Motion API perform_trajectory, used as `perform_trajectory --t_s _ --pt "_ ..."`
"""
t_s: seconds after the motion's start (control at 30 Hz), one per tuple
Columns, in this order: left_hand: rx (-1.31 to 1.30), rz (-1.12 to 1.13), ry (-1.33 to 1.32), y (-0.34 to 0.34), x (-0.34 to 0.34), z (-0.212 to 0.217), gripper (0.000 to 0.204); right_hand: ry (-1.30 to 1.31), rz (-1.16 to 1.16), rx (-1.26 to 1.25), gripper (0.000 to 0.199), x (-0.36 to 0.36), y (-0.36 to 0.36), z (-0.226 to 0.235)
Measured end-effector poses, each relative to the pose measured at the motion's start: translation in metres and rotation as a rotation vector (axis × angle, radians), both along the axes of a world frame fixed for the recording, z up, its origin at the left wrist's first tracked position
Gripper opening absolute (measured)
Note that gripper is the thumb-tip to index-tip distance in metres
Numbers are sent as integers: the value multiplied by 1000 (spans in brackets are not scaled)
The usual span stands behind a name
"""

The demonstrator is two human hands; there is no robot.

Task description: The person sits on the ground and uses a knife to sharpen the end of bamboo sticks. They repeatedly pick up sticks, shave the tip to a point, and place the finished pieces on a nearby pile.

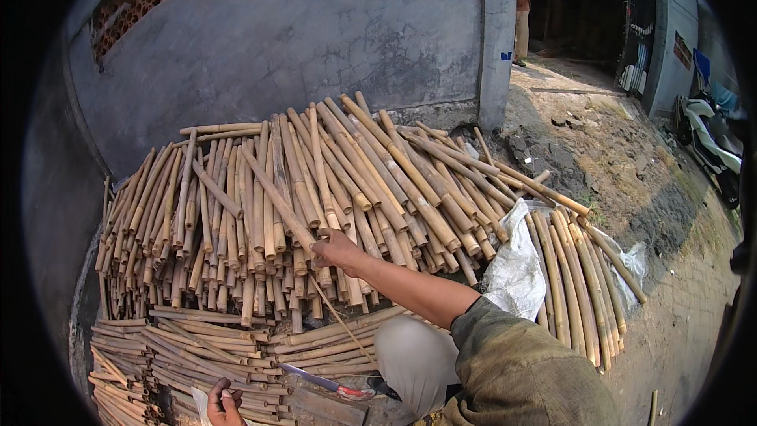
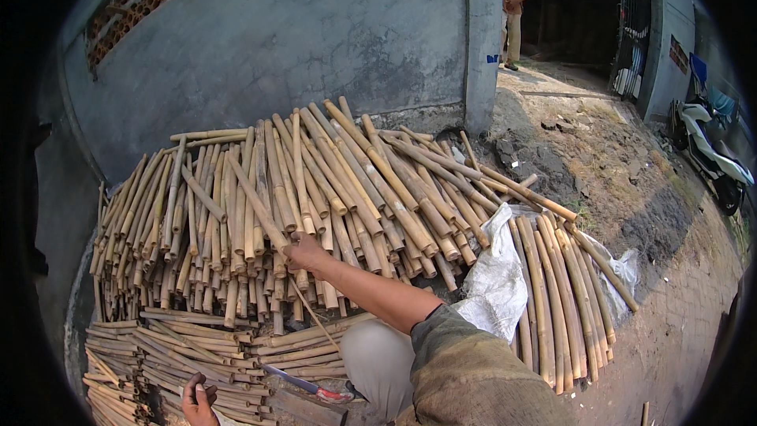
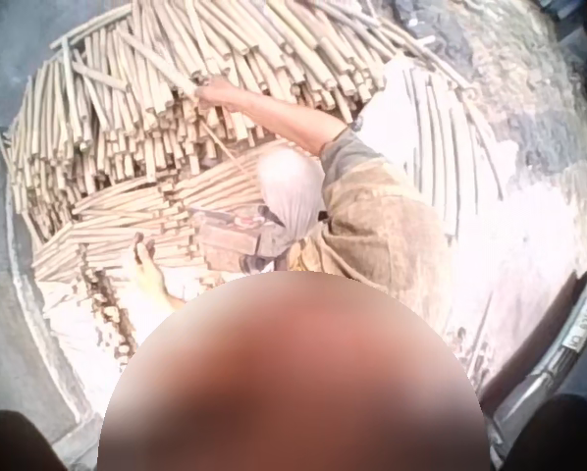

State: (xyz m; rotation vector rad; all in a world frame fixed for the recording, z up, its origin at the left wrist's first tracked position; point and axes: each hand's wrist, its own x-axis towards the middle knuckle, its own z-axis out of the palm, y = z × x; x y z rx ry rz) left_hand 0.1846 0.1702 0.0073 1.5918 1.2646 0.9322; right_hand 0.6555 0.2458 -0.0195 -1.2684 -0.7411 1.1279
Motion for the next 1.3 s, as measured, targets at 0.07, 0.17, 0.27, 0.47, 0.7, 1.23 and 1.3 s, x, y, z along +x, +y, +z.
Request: perform_trajectory --t_s 0.07,0.17,0.27,0.47,0.7,1.23,1.3 --pt "10 -18 19 -2 4 2 41 -58 -39 -9 77 -2 6 -15" --pt "36 -30 20 -7 6 3 39 175 -41 -57 77 -7 10 -5" --pt "87 -30 -23 -9 1 0 38 -507 -98 -47 77 -19 -17 49" --pt "-34 6 -53 10 -18 4 39 -924 -182 902 90 -60 -220 141" --pt "-11 210 -28 5 2 18 51 -1151 76 1341 38 -87 -291 191" --pt "99 288 -223 -73 -5 47 34 -768 -527 1353 79 -98 -260 145" --pt "97 264 -223 -85 2 49 34 -662 -455 1429 66 -98 -242 141"
